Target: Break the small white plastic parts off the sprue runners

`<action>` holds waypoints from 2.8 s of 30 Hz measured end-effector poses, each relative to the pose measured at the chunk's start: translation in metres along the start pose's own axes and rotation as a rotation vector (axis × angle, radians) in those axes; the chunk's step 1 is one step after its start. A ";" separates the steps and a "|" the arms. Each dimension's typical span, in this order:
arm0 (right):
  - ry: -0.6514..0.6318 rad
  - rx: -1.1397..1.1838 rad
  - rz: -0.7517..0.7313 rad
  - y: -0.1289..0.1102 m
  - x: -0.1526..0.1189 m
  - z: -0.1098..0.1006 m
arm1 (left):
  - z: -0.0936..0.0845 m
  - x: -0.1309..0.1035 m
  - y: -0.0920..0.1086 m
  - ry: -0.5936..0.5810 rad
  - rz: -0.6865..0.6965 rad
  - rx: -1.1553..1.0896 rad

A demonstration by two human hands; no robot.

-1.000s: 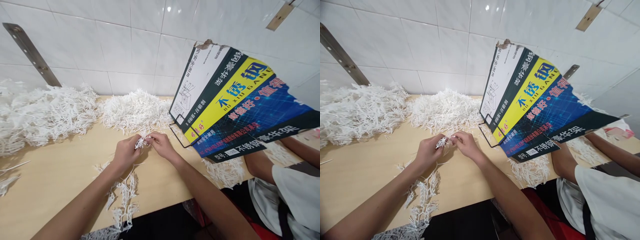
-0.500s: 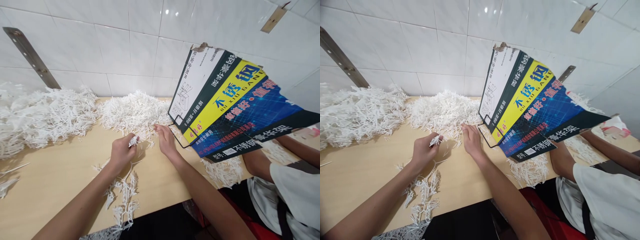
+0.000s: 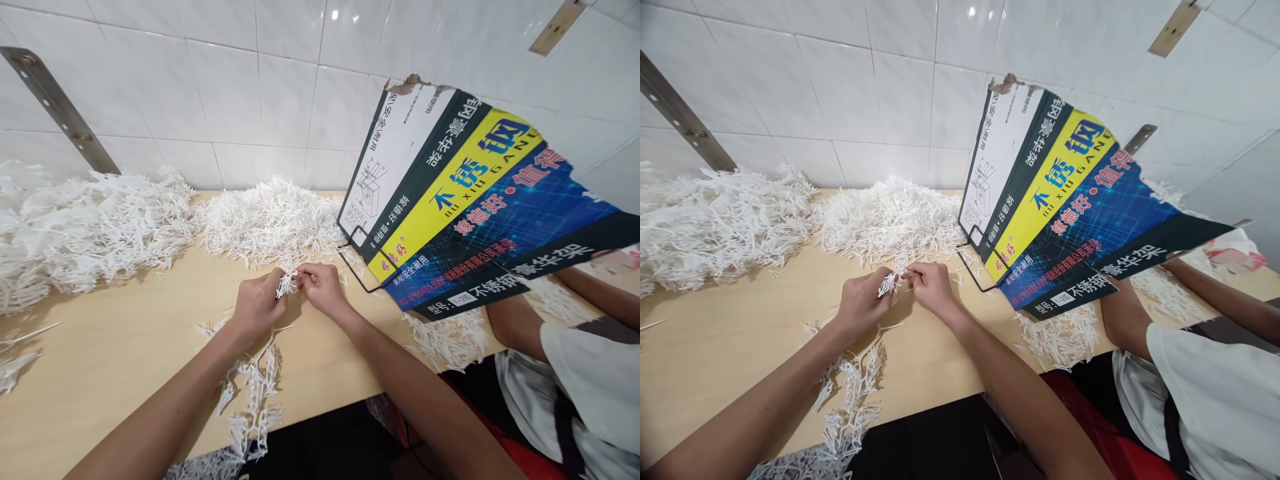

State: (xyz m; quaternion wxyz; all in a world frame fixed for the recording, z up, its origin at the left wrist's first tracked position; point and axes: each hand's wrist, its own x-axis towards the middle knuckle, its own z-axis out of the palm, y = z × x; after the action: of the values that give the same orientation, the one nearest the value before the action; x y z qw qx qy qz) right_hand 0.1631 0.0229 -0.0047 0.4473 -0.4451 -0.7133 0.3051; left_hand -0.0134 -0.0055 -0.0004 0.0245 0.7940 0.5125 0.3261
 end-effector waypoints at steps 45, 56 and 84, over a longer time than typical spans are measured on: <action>0.058 0.184 -0.055 0.001 -0.001 -0.001 | -0.006 0.006 0.031 0.011 -0.606 -0.978; -0.120 -0.173 -0.265 -0.001 -0.004 -0.001 | -0.004 0.010 0.015 0.126 -0.647 -0.970; 0.014 -0.385 -0.440 -0.012 -0.010 0.001 | -0.003 0.000 0.020 0.139 -0.424 -0.756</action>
State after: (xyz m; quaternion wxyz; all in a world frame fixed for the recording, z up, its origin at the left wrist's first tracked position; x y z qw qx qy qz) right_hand 0.1601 0.0086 0.0011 0.4149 -0.3586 -0.8343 0.0566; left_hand 0.0010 -0.0160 0.0093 0.3455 0.5827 0.5090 0.5311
